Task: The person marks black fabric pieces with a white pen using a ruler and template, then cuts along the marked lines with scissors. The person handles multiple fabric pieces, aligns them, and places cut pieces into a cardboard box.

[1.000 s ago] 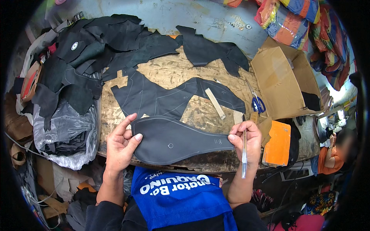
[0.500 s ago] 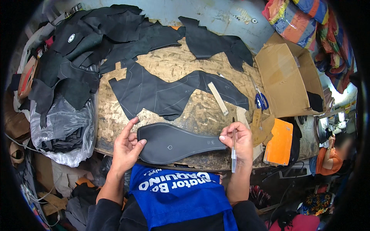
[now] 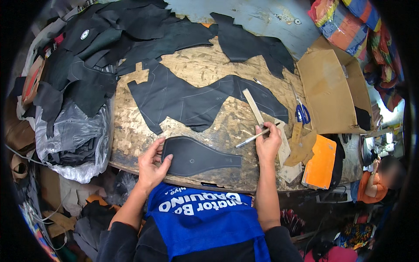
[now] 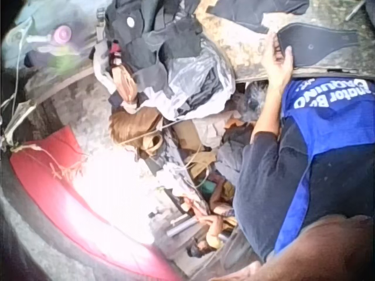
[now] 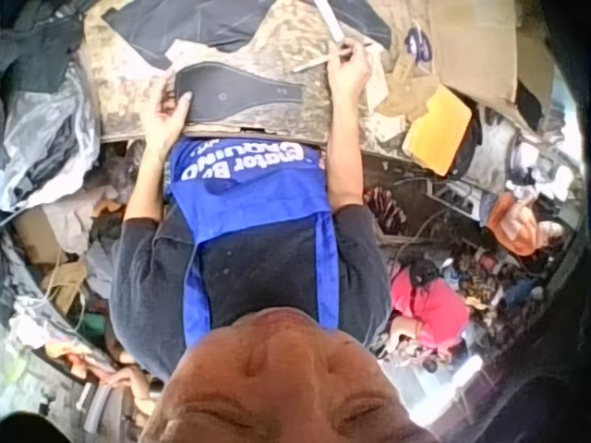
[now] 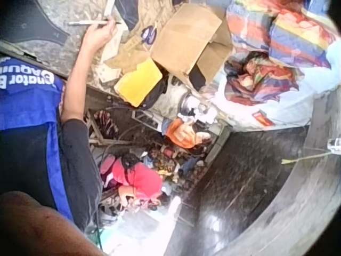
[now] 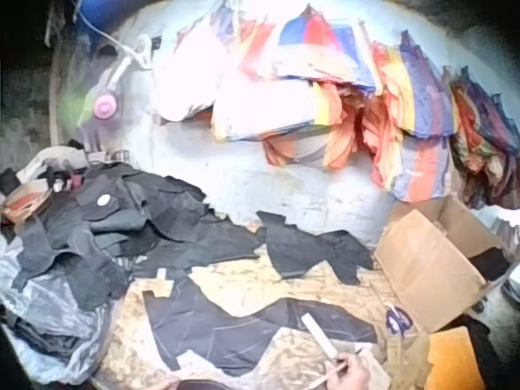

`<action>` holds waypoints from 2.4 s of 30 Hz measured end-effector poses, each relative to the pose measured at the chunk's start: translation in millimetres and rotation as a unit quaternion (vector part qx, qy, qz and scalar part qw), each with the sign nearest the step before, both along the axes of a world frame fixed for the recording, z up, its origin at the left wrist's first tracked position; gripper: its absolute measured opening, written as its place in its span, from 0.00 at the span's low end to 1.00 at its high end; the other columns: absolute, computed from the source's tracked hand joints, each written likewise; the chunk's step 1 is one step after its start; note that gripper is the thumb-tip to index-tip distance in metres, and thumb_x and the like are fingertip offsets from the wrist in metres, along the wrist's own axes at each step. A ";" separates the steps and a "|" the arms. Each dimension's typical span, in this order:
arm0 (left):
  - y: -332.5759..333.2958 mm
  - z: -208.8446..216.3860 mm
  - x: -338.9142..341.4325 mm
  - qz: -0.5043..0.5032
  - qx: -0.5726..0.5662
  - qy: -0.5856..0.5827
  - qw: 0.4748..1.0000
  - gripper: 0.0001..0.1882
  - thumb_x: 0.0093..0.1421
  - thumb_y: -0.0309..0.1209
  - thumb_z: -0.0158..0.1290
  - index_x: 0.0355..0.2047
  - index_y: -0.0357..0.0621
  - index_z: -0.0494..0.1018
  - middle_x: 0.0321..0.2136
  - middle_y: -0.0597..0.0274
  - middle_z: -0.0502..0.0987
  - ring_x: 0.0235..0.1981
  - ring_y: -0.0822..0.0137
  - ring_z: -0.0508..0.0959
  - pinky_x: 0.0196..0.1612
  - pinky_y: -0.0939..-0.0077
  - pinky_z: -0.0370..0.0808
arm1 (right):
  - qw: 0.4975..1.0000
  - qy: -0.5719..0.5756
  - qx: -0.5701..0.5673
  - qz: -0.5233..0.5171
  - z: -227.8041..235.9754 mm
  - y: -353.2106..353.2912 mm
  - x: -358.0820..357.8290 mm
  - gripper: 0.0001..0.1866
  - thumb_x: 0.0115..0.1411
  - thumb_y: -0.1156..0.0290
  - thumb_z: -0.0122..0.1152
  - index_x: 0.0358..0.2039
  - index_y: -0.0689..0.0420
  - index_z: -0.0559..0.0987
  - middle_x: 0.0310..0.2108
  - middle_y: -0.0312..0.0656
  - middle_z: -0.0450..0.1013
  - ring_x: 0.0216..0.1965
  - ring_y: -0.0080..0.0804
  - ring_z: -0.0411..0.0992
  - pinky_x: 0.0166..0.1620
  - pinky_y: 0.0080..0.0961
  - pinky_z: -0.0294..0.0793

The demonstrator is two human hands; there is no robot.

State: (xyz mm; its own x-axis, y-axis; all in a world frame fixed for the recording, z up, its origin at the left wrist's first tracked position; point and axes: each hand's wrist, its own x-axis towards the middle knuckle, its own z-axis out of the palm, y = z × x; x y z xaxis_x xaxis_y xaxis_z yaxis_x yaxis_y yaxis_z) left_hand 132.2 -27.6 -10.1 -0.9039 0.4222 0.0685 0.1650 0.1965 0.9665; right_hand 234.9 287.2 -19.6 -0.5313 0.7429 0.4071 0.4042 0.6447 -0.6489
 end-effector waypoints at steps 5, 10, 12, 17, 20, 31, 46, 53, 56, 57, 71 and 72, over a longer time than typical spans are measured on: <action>-3.8 -0.4 -1.5 -0.027 -0.064 0.127 0.990 0.13 0.47 0.18 0.56 0.35 0.42 0.80 0.31 0.52 0.78 0.30 0.61 0.79 0.33 0.75 0.74 | 0.999 0.010 0.034 0.021 -2.3 -1.8 1.6 0.10 0.46 0.77 0.65 0.31 0.59 0.76 0.30 0.45 0.74 0.37 0.43 0.69 0.40 0.34 0.69; -2.3 -1.8 -2.2 -0.024 -0.065 0.144 0.987 0.13 0.47 0.20 0.57 0.36 0.42 0.79 0.31 0.52 0.78 0.30 0.60 0.79 0.33 0.75 0.75 | 0.999 0.027 0.024 0.029 -6.9 1.8 2.9 0.10 0.44 0.79 0.63 0.30 0.59 0.75 0.30 0.44 0.73 0.36 0.42 0.68 0.39 0.34 0.69; -2.1 -2.0 -1.8 -0.015 -0.065 0.150 0.986 0.13 0.47 0.20 0.57 0.36 0.42 0.79 0.31 0.52 0.78 0.30 0.61 0.79 0.32 0.75 0.75 | 0.998 0.022 0.038 0.039 -10.0 3.6 4.7 0.10 0.43 0.80 0.62 0.29 0.59 0.75 0.29 0.44 0.72 0.35 0.42 0.68 0.39 0.33 0.69; -2.4 -3.0 -1.5 -0.008 -0.066 0.134 0.989 0.13 0.46 0.22 0.60 0.35 0.41 0.79 0.27 0.55 0.78 0.24 0.67 0.75 0.27 0.78 0.71 | 0.993 0.091 -0.035 0.061 -21.0 11.9 7.7 0.10 0.42 0.82 0.62 0.27 0.62 0.73 0.30 0.41 0.69 0.34 0.35 0.68 0.39 0.28 0.68; -0.9 -4.9 -1.3 0.007 -0.054 0.199 0.979 0.13 0.46 0.22 0.60 0.35 0.41 0.79 0.27 0.55 0.78 0.25 0.66 0.77 0.29 0.77 0.73 | 0.985 0.119 -0.107 0.070 -26.9 16.0 9.9 0.10 0.44 0.82 0.62 0.27 0.61 0.72 0.29 0.39 0.68 0.32 0.29 0.67 0.37 0.24 0.68; 6.1 -3.5 7.9 -0.039 -0.048 0.118 0.991 0.14 0.49 0.23 0.59 0.38 0.40 0.78 0.34 0.51 0.78 0.33 0.57 0.79 0.37 0.72 0.76 | 0.957 0.191 -0.190 0.108 -23.2 10.3 10.4 0.09 0.53 0.86 0.58 0.31 0.59 0.70 0.28 0.32 0.67 0.28 0.16 0.65 0.32 0.13 0.65; 7.8 -3.0 -141.7 0.360 0.200 -0.089 0.907 0.47 0.51 0.31 0.62 0.63 0.30 0.46 0.53 0.42 0.66 0.48 0.58 0.71 0.45 0.69 0.73 | 0.954 0.194 -0.192 0.120 -26.3 4.4 8.1 0.08 0.54 0.85 0.58 0.31 0.59 0.70 0.27 0.31 0.66 0.27 0.15 0.64 0.31 0.13 0.64; 7.1 24.3 -219.7 0.383 0.363 -0.230 0.818 0.14 0.53 0.32 0.60 0.34 0.37 0.68 0.22 0.63 0.68 0.20 0.70 0.69 0.25 0.76 0.70 | 0.952 0.195 -0.202 0.122 -26.4 6.6 8.4 0.08 0.54 0.84 0.59 0.31 0.60 0.70 0.26 0.31 0.66 0.27 0.15 0.65 0.31 0.13 0.64; 14.0 52.4 -205.6 0.303 0.358 -0.161 0.868 0.05 0.50 0.25 0.56 0.26 0.38 0.72 0.21 0.63 0.72 0.20 0.70 0.72 0.27 0.77 0.72 | 0.947 0.205 -0.213 0.122 -24.9 6.2 7.8 0.08 0.54 0.83 0.60 0.31 0.60 0.70 0.26 0.31 0.66 0.27 0.16 0.65 0.31 0.13 0.64; 18.8 59.7 -190.8 0.235 0.352 -0.134 0.896 0.05 0.49 0.24 0.56 0.27 0.37 0.72 0.22 0.62 0.74 0.22 0.70 0.73 0.29 0.77 0.73 | 0.945 0.209 -0.217 0.125 -24.7 6.1 7.5 0.07 0.54 0.83 0.60 0.31 0.60 0.71 0.27 0.31 0.67 0.27 0.16 0.65 0.31 0.13 0.65; 7.7 43.0 -66.3 -0.303 -0.195 -0.211 0.909 0.26 0.41 0.19 0.56 0.45 0.30 0.71 0.34 0.57 0.79 0.35 0.70 0.77 0.42 0.78 0.73 | 0.980 0.064 0.173 0.078 1.2 -12.5 -0.2 0.08 0.51 0.76 0.65 0.29 0.61 0.74 0.31 0.40 0.72 0.29 0.27 0.69 0.34 0.24 0.69; 2.8 42.4 -69.0 -0.309 -0.209 -0.171 0.912 0.26 0.40 0.20 0.56 0.44 0.30 0.72 0.33 0.55 0.79 0.34 0.69 0.78 0.41 0.78 0.73 | 0.988 0.081 0.088 0.098 7.3 -21.2 -1.4 0.09 0.50 0.73 0.67 0.29 0.61 0.75 0.30 0.41 0.73 0.29 0.29 0.69 0.34 0.26 0.70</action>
State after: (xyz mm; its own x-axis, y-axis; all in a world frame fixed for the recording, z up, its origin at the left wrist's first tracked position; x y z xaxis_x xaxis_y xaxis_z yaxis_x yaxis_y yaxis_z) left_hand 63.2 -24.7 32.3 -0.4235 0.7827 -0.4561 0.0714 0.5307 0.8445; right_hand 233.5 265.9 -12.3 -0.5746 0.5430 0.6124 0.1603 0.8084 -0.5663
